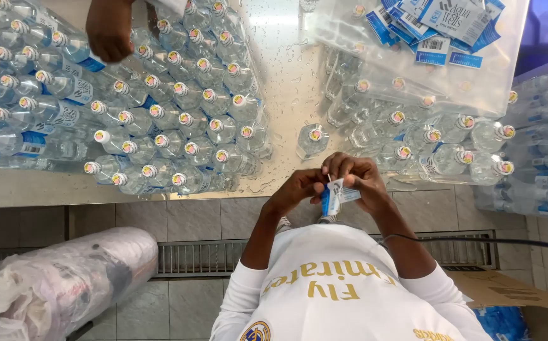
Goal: The person stands at a stainless steel table and applies blue labels to the necks of clear plastic water bottles. They pick up a bottle, wrap a label around it, and place it back on the table among other bottles.
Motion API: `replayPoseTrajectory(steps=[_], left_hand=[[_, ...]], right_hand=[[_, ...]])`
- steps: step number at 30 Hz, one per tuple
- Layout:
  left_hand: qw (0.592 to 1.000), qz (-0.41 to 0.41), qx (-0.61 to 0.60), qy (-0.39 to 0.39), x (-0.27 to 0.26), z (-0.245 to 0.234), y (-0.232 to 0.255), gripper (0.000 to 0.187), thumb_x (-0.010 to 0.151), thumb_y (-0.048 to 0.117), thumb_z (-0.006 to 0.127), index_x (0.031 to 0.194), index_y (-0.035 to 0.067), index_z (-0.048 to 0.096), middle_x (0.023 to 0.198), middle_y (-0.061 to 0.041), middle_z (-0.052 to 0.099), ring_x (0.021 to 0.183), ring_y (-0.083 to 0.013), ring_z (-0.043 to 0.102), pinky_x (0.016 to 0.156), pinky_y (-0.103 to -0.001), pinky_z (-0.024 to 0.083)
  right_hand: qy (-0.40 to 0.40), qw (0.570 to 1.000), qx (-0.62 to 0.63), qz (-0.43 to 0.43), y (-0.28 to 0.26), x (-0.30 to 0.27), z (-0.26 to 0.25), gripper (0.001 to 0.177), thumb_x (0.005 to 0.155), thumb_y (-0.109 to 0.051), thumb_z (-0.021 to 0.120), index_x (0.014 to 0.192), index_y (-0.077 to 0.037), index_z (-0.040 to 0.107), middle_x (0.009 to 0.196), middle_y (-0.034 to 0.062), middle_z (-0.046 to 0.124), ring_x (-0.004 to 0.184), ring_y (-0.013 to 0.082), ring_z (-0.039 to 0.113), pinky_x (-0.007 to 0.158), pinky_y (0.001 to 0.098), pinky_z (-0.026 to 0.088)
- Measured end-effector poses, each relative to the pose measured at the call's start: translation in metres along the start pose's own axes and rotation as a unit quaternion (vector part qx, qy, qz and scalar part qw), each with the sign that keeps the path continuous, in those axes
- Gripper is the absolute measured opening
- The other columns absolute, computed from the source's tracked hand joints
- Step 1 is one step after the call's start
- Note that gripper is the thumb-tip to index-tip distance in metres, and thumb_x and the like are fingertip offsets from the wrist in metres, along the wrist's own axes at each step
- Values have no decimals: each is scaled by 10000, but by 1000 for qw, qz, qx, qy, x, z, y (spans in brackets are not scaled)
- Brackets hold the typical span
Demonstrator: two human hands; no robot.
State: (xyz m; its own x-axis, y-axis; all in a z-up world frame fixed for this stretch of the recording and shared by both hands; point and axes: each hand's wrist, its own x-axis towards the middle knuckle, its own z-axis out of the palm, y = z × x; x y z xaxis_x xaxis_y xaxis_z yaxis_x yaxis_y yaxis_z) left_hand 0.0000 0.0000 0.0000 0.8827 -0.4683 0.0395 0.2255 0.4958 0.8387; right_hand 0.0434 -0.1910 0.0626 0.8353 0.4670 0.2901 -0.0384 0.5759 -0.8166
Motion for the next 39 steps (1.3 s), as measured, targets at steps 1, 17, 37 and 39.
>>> replayPoseTrajectory(steps=[1, 17, 37, 39], left_hand=[[1000, -1, 0, 0, 0, -1, 6, 345, 1030, 390, 789, 985, 75, 659, 816, -44, 654, 653, -102, 655, 592, -230, 497], [994, 85, -71, -17, -8, -8, 14, 460, 1082, 449, 678, 820, 83, 585, 810, -64, 507, 780, -175, 532, 743, -313, 427], [968, -43, 221, -108, 21, 8, 124, 309, 1068, 410, 731, 1003, 109, 736, 698, -14, 680, 649, -95, 632, 665, -259, 506], [839, -74, 523, -132, 30, 25, 169, 527, 1065, 483, 668, 1283, 8, 734, 1100, -256, 771, 1006, -405, 749, 951, -536, 565]], right_hand=[[1, 1000, 1, 0, 3, -3, -2, 363, 994, -308, 808, 802, -58, 627, 866, 135, 586, 923, 272, 621, 817, 359, 468], [-117, 975, -113, 152, 8, -36, -27, 300, 885, -274, 907, 940, -15, 767, 771, 123, 781, 776, 185, 732, 769, 397, 569], [-188, 904, -370, 108, -64, 25, -16, 183, 972, -180, 803, 1020, -4, 789, 776, 146, 816, 721, 290, 782, 870, 444, 590], [-276, 749, -600, -61, -83, 47, -13, 150, 948, -204, 815, 1017, -74, 783, 831, 108, 795, 867, 296, 769, 1113, 546, 506]])
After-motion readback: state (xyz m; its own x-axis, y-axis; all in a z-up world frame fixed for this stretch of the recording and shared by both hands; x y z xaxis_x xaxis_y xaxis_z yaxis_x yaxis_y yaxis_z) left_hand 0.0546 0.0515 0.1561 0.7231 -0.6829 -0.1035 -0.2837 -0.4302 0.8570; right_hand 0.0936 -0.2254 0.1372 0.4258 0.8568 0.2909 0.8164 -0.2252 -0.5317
